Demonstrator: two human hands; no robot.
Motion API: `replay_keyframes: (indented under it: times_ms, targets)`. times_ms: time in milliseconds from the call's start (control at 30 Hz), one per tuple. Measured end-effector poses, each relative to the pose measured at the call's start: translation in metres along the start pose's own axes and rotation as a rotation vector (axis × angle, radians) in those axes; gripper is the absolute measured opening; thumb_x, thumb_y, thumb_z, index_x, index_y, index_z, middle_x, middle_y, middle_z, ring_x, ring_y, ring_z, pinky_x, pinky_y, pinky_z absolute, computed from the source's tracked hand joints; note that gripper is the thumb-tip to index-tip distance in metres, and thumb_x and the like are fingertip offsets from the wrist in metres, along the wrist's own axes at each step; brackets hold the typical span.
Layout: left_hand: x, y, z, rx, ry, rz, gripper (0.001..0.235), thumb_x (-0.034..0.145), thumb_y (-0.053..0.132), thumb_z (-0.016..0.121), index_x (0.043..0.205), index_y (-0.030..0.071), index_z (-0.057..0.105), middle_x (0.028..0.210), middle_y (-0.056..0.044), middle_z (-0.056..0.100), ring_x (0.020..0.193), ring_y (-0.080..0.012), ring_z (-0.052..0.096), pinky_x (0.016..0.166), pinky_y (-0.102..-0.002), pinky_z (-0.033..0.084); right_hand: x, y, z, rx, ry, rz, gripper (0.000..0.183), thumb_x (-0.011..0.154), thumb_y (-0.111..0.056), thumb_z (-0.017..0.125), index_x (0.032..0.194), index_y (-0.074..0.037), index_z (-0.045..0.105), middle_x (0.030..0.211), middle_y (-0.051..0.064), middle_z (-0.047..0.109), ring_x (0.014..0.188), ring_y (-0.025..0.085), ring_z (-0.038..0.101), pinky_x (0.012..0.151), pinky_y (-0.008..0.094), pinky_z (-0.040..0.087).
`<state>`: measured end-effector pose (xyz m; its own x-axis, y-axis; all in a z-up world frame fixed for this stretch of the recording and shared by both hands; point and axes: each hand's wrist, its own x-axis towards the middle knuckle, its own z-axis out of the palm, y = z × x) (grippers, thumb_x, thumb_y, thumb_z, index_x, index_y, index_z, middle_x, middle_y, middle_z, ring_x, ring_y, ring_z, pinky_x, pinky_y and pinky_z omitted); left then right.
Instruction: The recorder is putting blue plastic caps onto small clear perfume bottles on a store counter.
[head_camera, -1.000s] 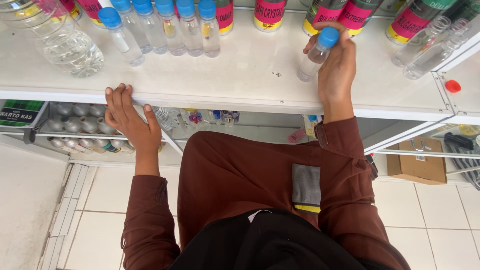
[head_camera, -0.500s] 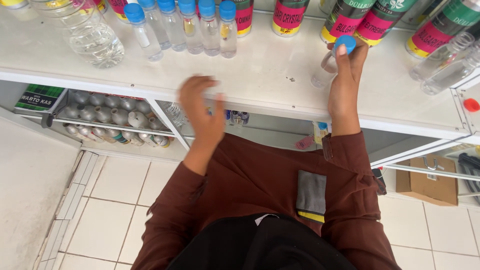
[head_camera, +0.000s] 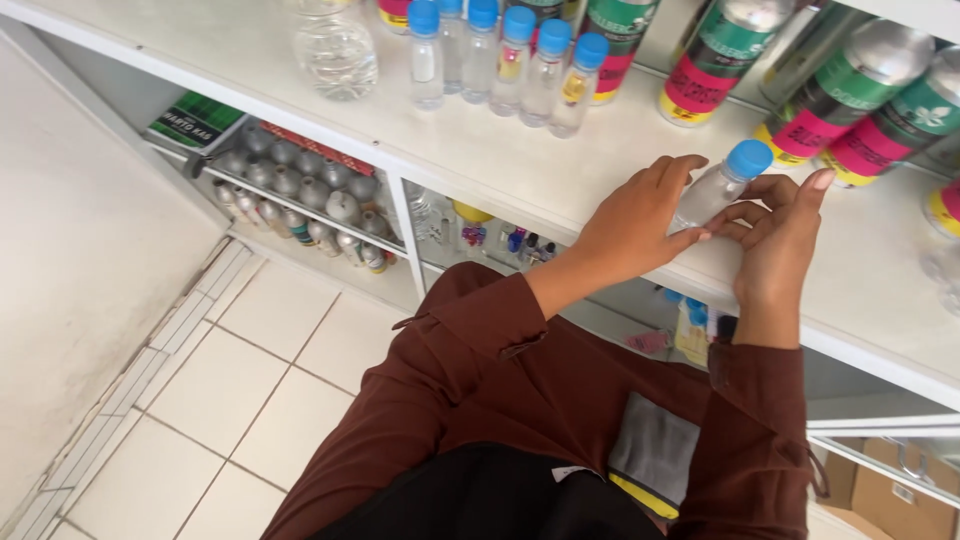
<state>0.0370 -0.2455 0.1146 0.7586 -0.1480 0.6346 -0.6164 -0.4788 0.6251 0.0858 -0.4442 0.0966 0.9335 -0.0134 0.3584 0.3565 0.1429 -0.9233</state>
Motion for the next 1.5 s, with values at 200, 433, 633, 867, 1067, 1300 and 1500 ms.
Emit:
replay_keyframes:
  times_ms: [200,433,633,867,1067,1300,1500]
  targets:
    - [-0.006,-0.011,-0.018,0.102,0.075,-0.065,0.058,0.081,0.023,0.079,0.129,0.008,0.048,0.12,-0.012,0.062,0.111,-0.0321,0.065,0.09,-0.044,0.053,-0.014,-0.031,0.026,-0.051,-0.296,-0.024,0.092,0.105,-0.078,0.03,0.118,0.009,0.057,0.106,0.019,0.063,0.1,0.03,0.069,0.09,0.044,0.062]
    - [-0.018,-0.043,-0.073,0.3,0.351,-0.194,0.055,0.075,0.021,0.081,0.121,0.008,0.054,0.106,-0.011,0.064,0.1,-0.0317,0.064,0.087,-0.046,0.051,-0.018,-0.032,0.025,-0.154,-0.294,-0.054,0.098,0.107,-0.08,0.023,0.119,0.011,0.06,0.106,0.023,0.067,0.106,0.032,0.069,0.101,0.043,0.056]
    - [-0.026,-0.079,-0.131,0.427,0.531,-0.233,0.056,0.076,0.016,0.081,0.124,0.007,0.056,0.111,-0.014,0.06,0.103,-0.0337,0.063,0.085,-0.045,0.052,-0.019,-0.031,0.024,-0.201,-0.222,-0.091,0.097,0.107,-0.079,0.021,0.114,0.01,0.061,0.101,0.021,0.068,0.101,0.03,0.07,0.096,0.04,0.057]
    - [-0.024,-0.1,-0.159,0.448,0.564,-0.353,0.06,0.077,0.014,0.088,0.123,0.006,0.05,0.104,-0.011,0.061,0.095,-0.0277,0.066,0.076,-0.04,0.053,-0.02,-0.028,0.02,-0.205,-0.194,-0.117,0.095,0.106,-0.076,0.021,0.114,0.01,0.061,0.096,0.021,0.068,0.099,0.029,0.07,0.095,0.038,0.056]
    - [-0.024,-0.116,-0.163,0.472,0.579,-0.344,0.056,0.079,0.014,0.089,0.113,0.007,0.045,0.085,-0.008,0.063,0.083,-0.0268,0.065,0.069,-0.04,0.051,-0.019,-0.027,0.02,-0.224,-0.175,-0.11,0.095,0.106,-0.076,0.021,0.113,0.009,0.061,0.094,0.021,0.068,0.097,0.028,0.07,0.094,0.038,0.056]
    - [-0.026,-0.117,-0.162,0.442,0.575,-0.346,0.057,0.079,0.012,0.089,0.114,0.008,0.044,0.083,-0.008,0.061,0.078,-0.025,0.065,0.066,-0.039,0.05,-0.019,-0.025,0.016,-0.21,-0.183,-0.111,0.093,0.108,-0.075,0.021,0.113,0.009,0.061,0.095,0.021,0.069,0.096,0.028,0.069,0.095,0.038,0.055]
    - [-0.03,-0.125,-0.161,0.443,0.608,-0.294,0.054,0.083,0.01,0.089,0.114,0.008,0.046,0.083,-0.006,0.058,0.072,-0.0206,0.061,0.062,-0.035,0.051,-0.021,-0.02,0.012,-0.198,-0.185,-0.132,0.092,0.11,-0.073,0.023,0.115,0.011,0.061,0.098,0.021,0.069,0.095,0.027,0.07,0.095,0.037,0.055]
